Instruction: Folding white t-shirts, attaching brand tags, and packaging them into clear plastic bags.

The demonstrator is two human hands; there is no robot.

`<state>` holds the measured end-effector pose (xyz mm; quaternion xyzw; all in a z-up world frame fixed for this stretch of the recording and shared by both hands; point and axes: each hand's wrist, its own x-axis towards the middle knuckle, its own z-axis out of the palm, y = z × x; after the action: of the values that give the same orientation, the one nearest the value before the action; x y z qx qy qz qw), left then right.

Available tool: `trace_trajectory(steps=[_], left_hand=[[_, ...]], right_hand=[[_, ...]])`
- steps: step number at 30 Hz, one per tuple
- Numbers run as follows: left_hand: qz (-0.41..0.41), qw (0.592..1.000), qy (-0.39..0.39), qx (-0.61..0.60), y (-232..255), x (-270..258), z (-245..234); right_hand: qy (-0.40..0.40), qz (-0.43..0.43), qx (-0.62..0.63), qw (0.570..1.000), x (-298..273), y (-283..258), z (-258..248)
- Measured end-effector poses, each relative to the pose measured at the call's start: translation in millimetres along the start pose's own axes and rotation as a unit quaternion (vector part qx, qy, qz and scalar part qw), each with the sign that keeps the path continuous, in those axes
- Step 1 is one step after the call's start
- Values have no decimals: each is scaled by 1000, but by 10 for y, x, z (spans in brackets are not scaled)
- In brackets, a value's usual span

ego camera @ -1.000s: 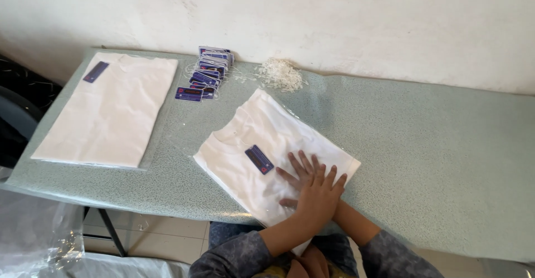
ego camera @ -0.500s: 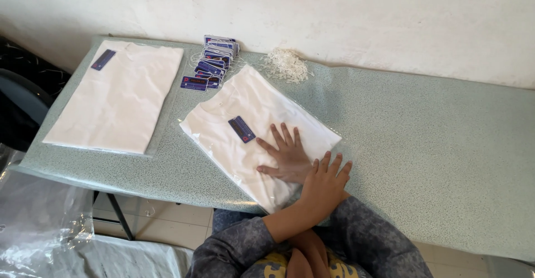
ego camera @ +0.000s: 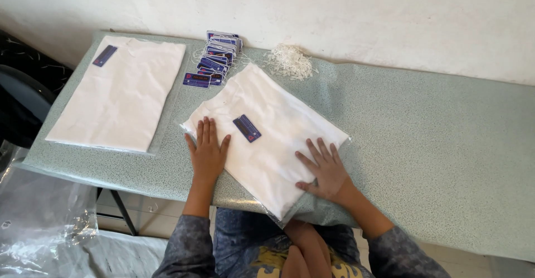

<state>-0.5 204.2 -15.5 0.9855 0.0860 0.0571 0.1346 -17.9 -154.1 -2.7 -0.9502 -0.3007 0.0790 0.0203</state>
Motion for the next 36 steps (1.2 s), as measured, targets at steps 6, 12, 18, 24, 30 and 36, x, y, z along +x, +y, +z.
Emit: trace_trajectory(steps=[6,12,18,24,30,36], left_hand=[[4,1000,7,-22,18,-41,-53],[105,985,132,18,222,-242,-39],[265,957,110,47,896,-1026,-119],[338,935,102,-17,1094,-1301,-84],[416,905,89,-25,1064,-1495,-40],[469,879,67,-47,955,-1527,49]], right_hand=[[0,32,6,999,-160,-68,-73],[-55,28,71,996,-282,-369,-437],[76,-32,37,996,-172,-322,-144],[80,-23,55,995,-79,-380,-143],[5,-11,39,999,-440,-94,-112],[-120,204,233,943,-1083,516,-948]])
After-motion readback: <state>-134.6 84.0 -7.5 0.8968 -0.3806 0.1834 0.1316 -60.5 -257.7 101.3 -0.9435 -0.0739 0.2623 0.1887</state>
